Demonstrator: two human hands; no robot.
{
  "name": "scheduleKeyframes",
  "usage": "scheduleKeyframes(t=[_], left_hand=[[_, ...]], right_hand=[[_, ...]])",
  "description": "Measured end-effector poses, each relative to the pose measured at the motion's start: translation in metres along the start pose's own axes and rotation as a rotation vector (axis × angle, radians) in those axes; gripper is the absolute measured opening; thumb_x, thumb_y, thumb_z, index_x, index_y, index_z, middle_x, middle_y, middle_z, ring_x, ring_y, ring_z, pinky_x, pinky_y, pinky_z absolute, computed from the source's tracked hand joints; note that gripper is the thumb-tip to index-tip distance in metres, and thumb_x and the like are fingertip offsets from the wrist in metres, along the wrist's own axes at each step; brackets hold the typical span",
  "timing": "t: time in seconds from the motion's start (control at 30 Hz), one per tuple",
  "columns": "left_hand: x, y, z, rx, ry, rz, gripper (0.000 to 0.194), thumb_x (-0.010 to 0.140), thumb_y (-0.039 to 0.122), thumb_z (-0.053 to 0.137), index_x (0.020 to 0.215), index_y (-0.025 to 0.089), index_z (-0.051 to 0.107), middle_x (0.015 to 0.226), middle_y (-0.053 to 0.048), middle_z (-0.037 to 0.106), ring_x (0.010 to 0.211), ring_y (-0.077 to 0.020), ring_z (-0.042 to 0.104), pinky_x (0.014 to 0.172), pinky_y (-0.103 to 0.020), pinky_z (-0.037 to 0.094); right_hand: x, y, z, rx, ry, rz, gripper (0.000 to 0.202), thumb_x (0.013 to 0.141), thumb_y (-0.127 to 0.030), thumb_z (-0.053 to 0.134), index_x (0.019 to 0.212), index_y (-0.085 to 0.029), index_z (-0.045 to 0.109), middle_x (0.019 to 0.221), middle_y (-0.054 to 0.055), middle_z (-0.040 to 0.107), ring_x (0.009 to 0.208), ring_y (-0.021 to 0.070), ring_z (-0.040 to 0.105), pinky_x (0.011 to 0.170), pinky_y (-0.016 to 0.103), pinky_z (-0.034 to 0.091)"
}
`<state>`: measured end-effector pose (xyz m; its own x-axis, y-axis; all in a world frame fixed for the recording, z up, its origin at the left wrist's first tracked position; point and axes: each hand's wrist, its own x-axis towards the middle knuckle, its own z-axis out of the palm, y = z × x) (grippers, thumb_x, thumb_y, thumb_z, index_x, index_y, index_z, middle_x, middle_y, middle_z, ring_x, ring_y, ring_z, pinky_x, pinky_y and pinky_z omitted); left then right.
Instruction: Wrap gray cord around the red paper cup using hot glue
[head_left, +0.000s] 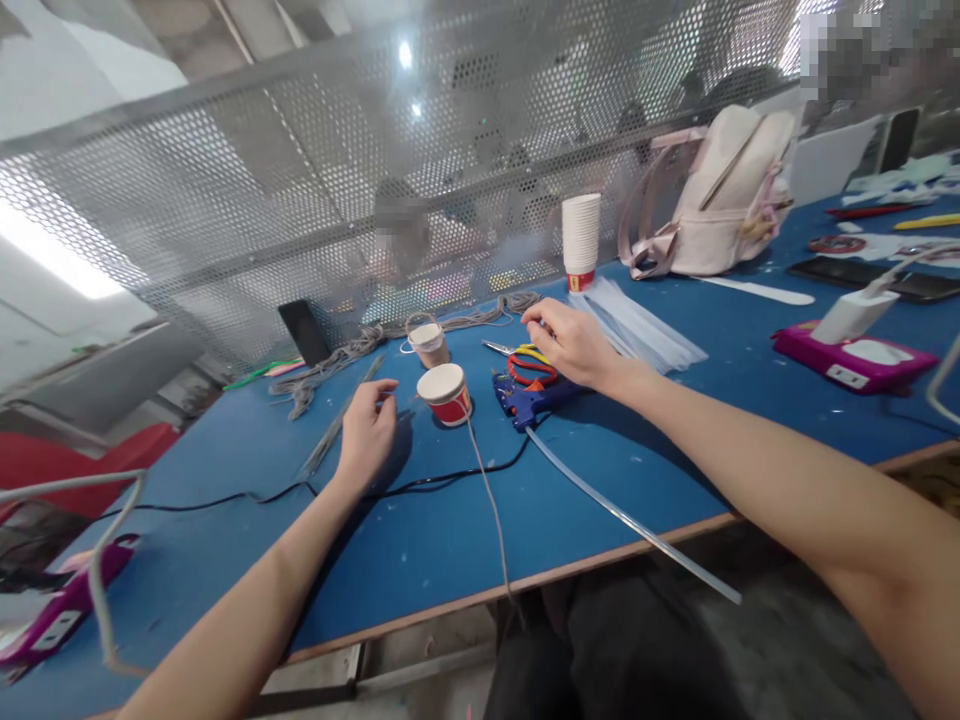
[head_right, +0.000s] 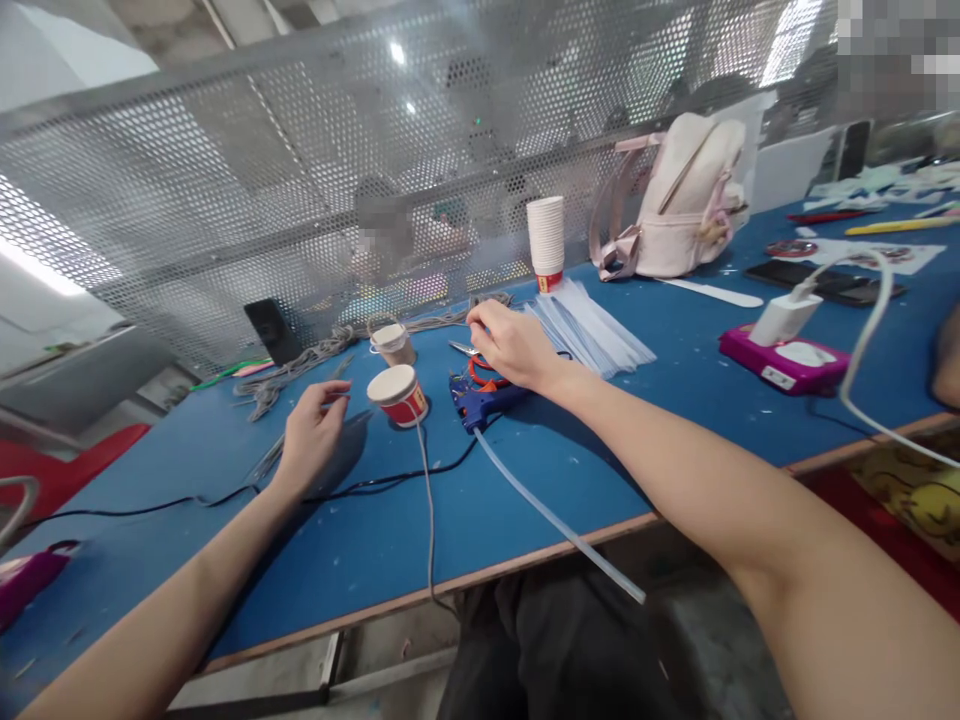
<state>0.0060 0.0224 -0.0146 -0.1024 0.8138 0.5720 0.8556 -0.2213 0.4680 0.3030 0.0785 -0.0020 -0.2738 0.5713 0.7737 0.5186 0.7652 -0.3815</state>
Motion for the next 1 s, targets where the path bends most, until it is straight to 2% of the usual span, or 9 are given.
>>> scheduleKeyframes(t=[0.13,0.33,0.43,0.53,0.6,0.67,0.83,0.93,1.0], left_hand=[[-0.003,0.011,-0.006,-0.019,0.024,0.085,0.026,0.085,0.027,0.041,0.097,0.017,0.061,0.103,-0.01,0.066,0.096,-0.0211,0.062,0.081,-0.034,0.051],[-0.009,0.031,-0.011,-0.042,-0.057,0.286,0.024,0.087,0.031,0.046,0.096,0.019,0.065,0.111,-0.01,0.068,0.107,-0.0211,0.06,0.097,-0.038,0.044],[-0.01,0.031,-0.007,0.012,-0.104,0.402,0.024,0.087,0.032,0.048,0.098,0.02,0.067,0.109,-0.01,0.07,0.109,-0.0237,0.06,0.098,-0.043,0.043],[-0.008,0.028,-0.001,0.014,-0.138,0.433,0.023,0.088,0.031,0.048,0.095,0.021,0.068,0.103,-0.01,0.072,0.108,-0.0245,0.061,0.097,-0.043,0.044],[-0.006,0.029,0.001,-0.002,-0.168,0.422,0.023,0.087,0.03,0.048,0.091,0.021,0.069,0.098,-0.01,0.073,0.104,-0.0241,0.063,0.094,-0.041,0.046],[-0.006,0.032,0.001,-0.011,-0.192,0.373,0.024,0.086,0.031,0.048,0.087,0.02,0.069,0.094,-0.01,0.073,0.096,-0.0234,0.064,0.089,-0.038,0.048],[-0.009,0.05,-0.006,-0.023,-0.219,0.093,0.025,0.085,0.035,0.047,0.083,0.021,0.067,0.083,-0.005,0.072,0.075,-0.0185,0.064,0.071,-0.029,0.05],[-0.01,0.06,-0.01,-0.056,-0.212,-0.008,0.025,0.083,0.038,0.05,0.081,0.021,0.068,0.077,-0.002,0.071,0.07,-0.0177,0.064,0.066,-0.027,0.048],[-0.01,0.064,-0.01,-0.085,-0.231,-0.035,0.025,0.082,0.038,0.051,0.081,0.02,0.069,0.077,-0.002,0.072,0.07,-0.018,0.064,0.066,-0.027,0.048]], right_hand=[[-0.004,-0.01,0.004,0.017,-0.037,-0.013,0.015,0.088,-0.021,0.042,0.088,-0.017,0.057,0.085,0.007,0.061,0.074,0.0174,0.053,0.07,0.03,0.039],[-0.009,-0.037,0.012,0.191,-0.089,-0.03,0.015,0.088,-0.022,0.043,0.086,-0.016,0.057,0.081,0.005,0.06,0.071,0.0149,0.052,0.068,0.028,0.04],[-0.013,-0.05,0.022,0.388,-0.162,0.112,0.008,0.084,-0.017,0.047,0.083,-0.016,0.054,0.073,0.001,0.058,0.065,0.0131,0.053,0.063,0.026,0.041],[-0.017,-0.061,0.034,0.577,-0.27,0.382,0.005,0.081,-0.013,0.05,0.081,-0.017,0.051,0.066,-0.002,0.057,0.06,0.0122,0.056,0.058,0.025,0.042],[-0.019,-0.067,0.042,0.628,-0.336,0.522,0.008,0.078,-0.01,0.053,0.079,-0.017,0.051,0.067,-0.002,0.058,0.06,0.0119,0.057,0.057,0.024,0.044],[-0.02,-0.072,0.048,0.634,-0.363,0.597,0.01,0.075,-0.012,0.06,0.078,-0.017,0.052,0.07,-0.001,0.061,0.063,0.0122,0.059,0.057,0.024,0.045],[-0.016,-0.084,0.058,0.913,-0.441,0.854,0.017,0.073,-0.016,0.065,0.077,-0.018,0.049,0.062,-0.001,0.061,0.051,0.0119,0.059,0.044,0.022,0.045],[-0.012,-0.086,0.06,0.968,-0.466,0.875,0.013,0.074,-0.015,0.063,0.072,-0.018,0.05,0.052,-0.004,0.054,0.04,0.0097,0.052,0.037,0.02,0.038],[-0.01,-0.086,0.06,0.907,-0.399,0.808,0.012,0.072,-0.013,0.064,0.07,-0.017,0.052,0.051,-0.006,0.052,0.039,0.0072,0.046,0.038,0.019,0.033]])
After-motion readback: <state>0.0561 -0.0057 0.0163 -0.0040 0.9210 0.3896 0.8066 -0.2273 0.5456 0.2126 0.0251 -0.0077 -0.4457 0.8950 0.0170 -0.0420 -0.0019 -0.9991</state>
